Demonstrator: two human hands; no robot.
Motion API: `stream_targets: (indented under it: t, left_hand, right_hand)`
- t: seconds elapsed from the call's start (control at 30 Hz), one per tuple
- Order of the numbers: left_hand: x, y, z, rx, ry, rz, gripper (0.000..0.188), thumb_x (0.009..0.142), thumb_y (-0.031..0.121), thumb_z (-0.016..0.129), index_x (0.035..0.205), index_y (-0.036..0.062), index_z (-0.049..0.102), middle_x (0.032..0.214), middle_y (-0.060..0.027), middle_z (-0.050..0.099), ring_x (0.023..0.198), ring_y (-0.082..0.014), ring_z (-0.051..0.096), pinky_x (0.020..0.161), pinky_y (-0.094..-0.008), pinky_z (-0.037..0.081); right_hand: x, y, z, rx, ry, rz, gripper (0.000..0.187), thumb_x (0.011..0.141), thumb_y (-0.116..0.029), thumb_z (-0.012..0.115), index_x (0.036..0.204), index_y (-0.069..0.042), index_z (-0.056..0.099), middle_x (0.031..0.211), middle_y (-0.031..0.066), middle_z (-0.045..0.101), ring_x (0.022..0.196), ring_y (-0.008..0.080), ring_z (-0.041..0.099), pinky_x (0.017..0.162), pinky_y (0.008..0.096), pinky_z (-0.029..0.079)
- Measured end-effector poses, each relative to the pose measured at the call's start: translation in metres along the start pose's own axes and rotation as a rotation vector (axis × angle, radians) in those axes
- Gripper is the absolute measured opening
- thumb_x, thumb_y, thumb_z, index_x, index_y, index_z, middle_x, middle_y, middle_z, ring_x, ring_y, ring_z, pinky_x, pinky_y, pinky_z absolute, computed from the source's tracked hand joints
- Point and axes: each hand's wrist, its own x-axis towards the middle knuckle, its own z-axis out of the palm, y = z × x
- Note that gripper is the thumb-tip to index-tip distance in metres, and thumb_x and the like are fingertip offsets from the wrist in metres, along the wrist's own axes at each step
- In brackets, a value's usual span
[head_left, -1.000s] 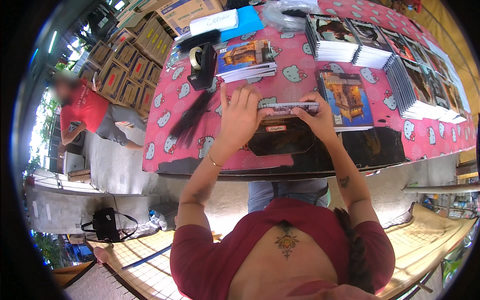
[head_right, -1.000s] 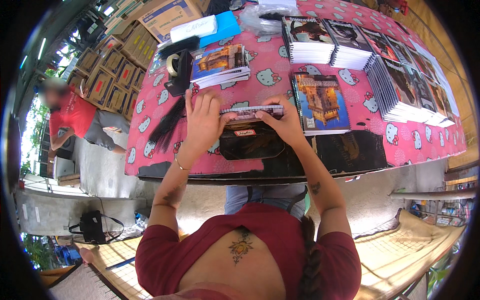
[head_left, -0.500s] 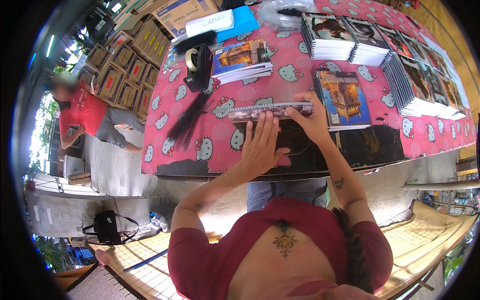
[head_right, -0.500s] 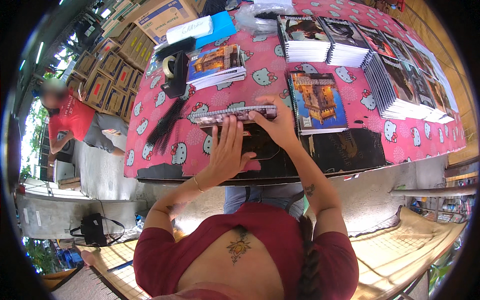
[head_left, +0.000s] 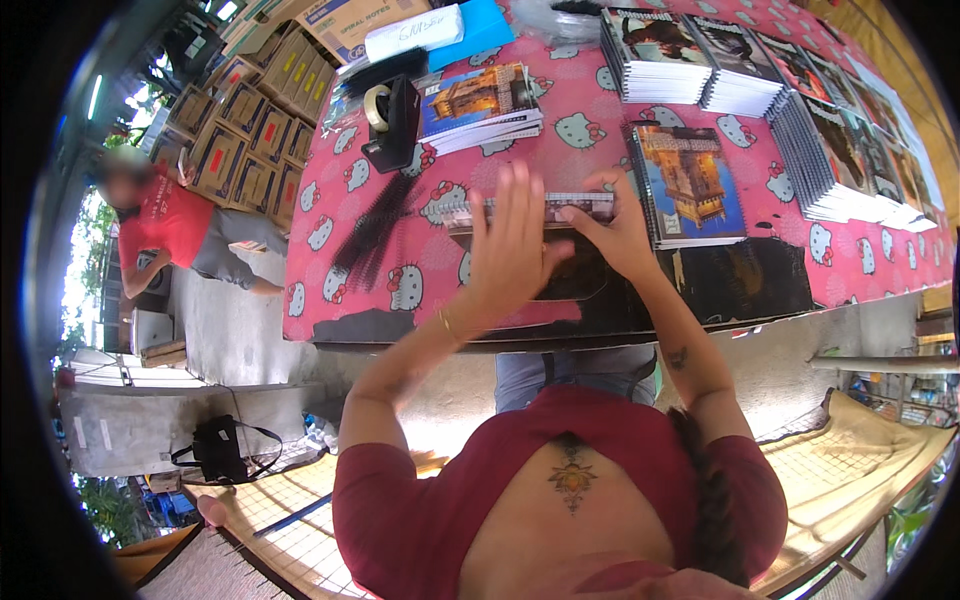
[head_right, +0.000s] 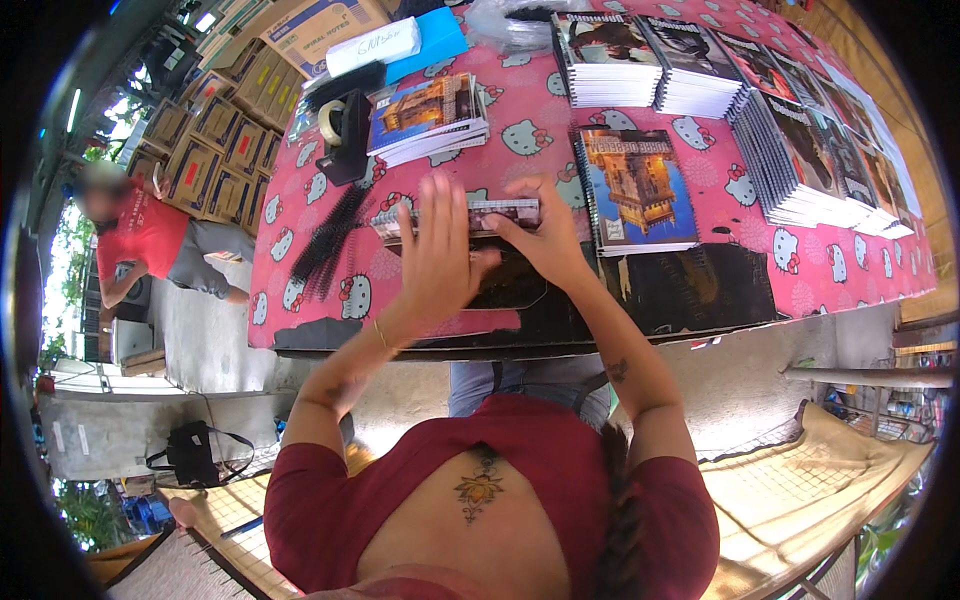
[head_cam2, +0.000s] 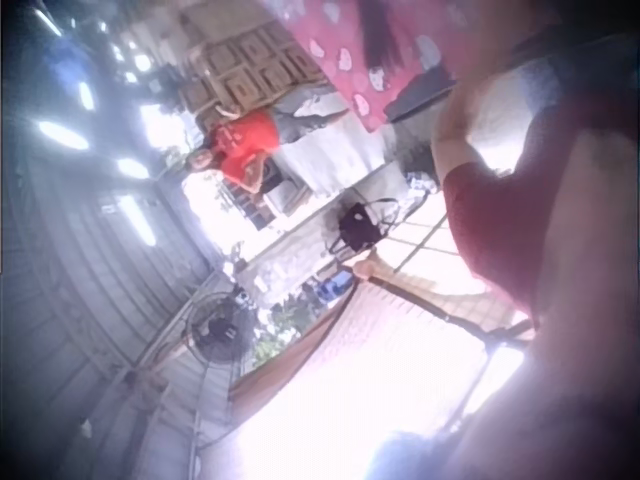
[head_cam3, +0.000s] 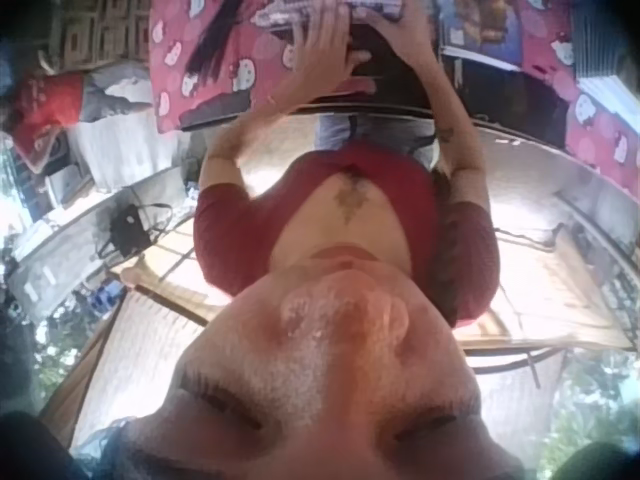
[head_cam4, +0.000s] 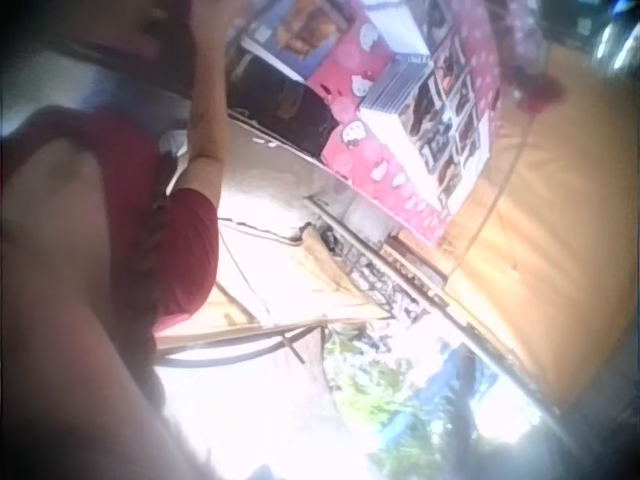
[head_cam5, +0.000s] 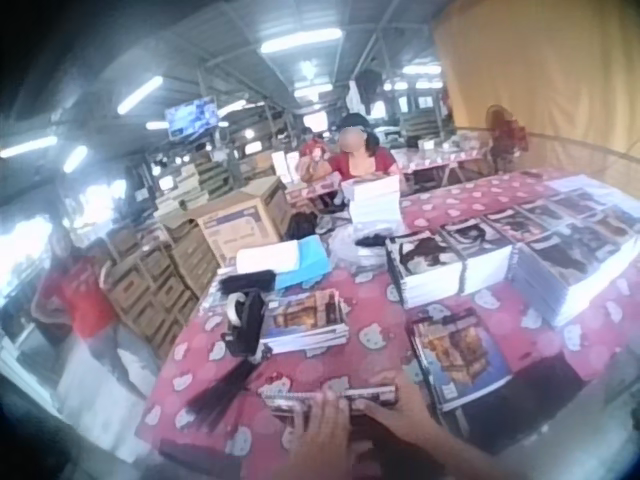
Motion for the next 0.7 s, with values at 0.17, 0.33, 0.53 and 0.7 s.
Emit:
stream_targets:
  t: [0.17, 0.33, 0.53, 0.7]
  left_hand:
    - [0.027, -0.006, -0.01, 0.062, 0.063, -0.076, 0.087, 0.101, 0.056, 0.044, 0.151, -0.0132, 0.029, 0.159, -0.0356, 0.027, 0.152, -0.0488, 0.022, 0.119, -0.065, 0.011]
    - [-0.008, 0.012, -0.023, -0.03, 0.054, -0.021, 0.078, 0.096, 0.049, 0.059, 0.144, -0.01, 0.043, 0.149, -0.0308, 0.046, 0.143, -0.0421, 0.043, 0.115, -0.0651, 0.026]
    - [0.063, -0.041, -0.076, -0.343, -0.572, -0.067, 0.048, 0.089, 0.045, 0.072, 0.102, -0.0015, 0.071, 0.08, -0.0218, 0.069, 0.077, -0.0406, 0.068, 0.069, -0.0459, 0.051]
    - [0.076, -0.03, -0.122, -0.441, -0.683, -0.068, 0.047, 0.088, 0.046, 0.072, 0.098, 0.0004, 0.072, 0.083, -0.0241, 0.068, 0.082, -0.0435, 0.067, 0.071, -0.05, 0.051]
  right_hand:
    - [0.007, 0.021, 0.0, -0.035, -0.009, -0.142, 0.042, 0.085, -0.008, 0.082, 0.117, -0.004, 0.054, 0.104, 0.0077, 0.064, 0.099, 0.0119, 0.061, 0.084, 0.0288, 0.051]
    - [0.005, 0.0, -0.006, -0.077, -0.139, -0.104, 0.034, 0.087, -0.006, 0.078, 0.116, -0.001, 0.061, 0.107, 0.0073, 0.067, 0.1, 0.0136, 0.063, 0.086, 0.0292, 0.051]
    - [0.002, -0.016, -0.003, -0.07, -0.208, -0.027, 0.021, 0.093, -0.007, 0.072, 0.113, -0.001, 0.072, 0.102, 0.0077, 0.074, 0.094, 0.0104, 0.066, 0.084, 0.0274, 0.054]
    - [0.003, -0.015, -0.006, -0.1, -0.219, -0.073, 0.021, 0.094, -0.007, 0.071, 0.114, 0.0, 0.072, 0.104, 0.0071, 0.074, 0.093, 0.0091, 0.065, 0.085, 0.0267, 0.054]
